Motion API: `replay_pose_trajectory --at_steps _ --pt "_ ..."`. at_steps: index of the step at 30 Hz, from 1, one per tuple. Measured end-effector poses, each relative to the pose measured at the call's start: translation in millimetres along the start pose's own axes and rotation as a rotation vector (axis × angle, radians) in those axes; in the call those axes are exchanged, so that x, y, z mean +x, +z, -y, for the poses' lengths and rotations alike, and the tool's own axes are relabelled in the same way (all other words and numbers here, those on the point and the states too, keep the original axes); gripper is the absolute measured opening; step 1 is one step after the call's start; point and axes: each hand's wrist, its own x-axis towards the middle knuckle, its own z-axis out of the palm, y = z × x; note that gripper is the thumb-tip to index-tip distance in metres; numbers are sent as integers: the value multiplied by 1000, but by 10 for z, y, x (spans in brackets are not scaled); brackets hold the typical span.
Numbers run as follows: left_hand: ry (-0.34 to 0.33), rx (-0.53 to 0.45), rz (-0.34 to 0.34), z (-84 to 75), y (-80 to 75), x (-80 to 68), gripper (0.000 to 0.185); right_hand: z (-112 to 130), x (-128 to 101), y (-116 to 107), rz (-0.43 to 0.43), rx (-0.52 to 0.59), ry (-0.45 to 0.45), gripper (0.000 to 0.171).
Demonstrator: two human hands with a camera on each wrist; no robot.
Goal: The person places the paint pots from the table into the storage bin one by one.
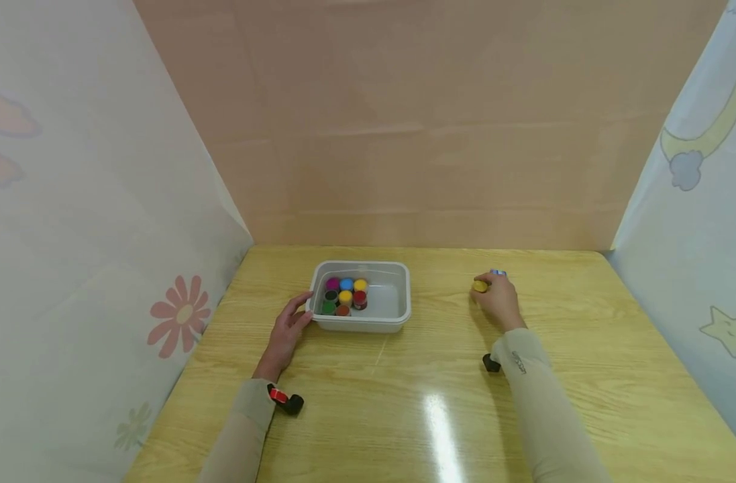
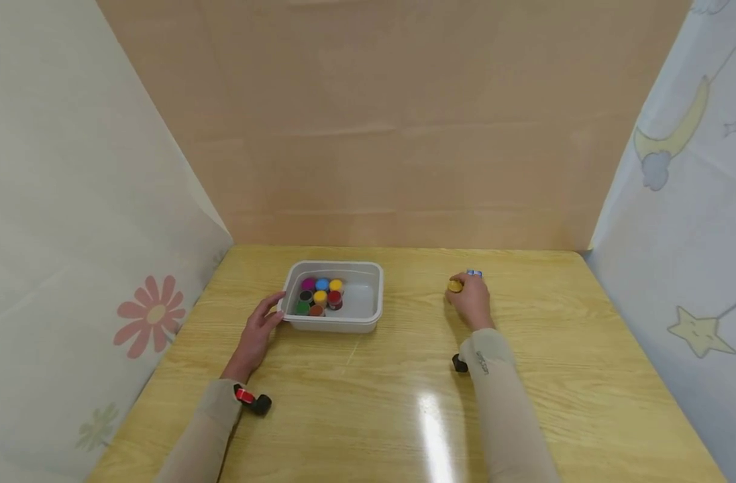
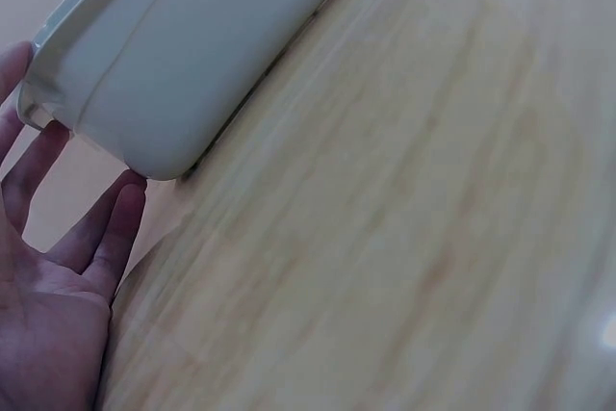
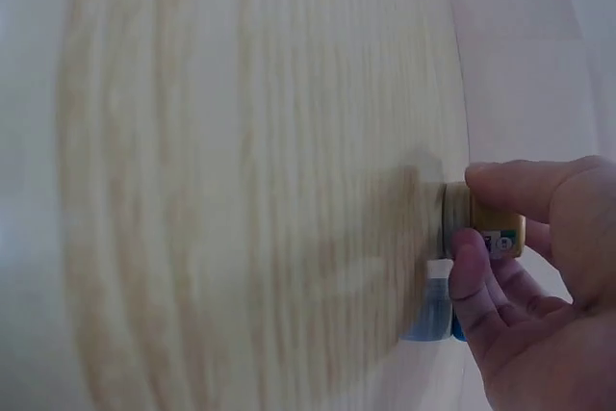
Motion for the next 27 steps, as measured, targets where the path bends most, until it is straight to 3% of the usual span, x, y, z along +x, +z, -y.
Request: replay_pose_trajectory --at_steps 4,11,15,23,27 --pt "-2 -6 -2 3 7 -3 50 -3 -36 -1 46 9 30 43" --pt "-3 2 1 -1 -7 -8 50 32 -35 -13 39 -3 33 44" --pt "-8 8 -4 -3 -12 -6 50 91 -32 -25 59 49 57 47" --pt "-20 9 -15 -19 12 -10 50 192 -10 -72 20 53 11 50" --pt "-15 1 -14 -31 25 -10 50 263 -25 -91 -12 158 0 50"
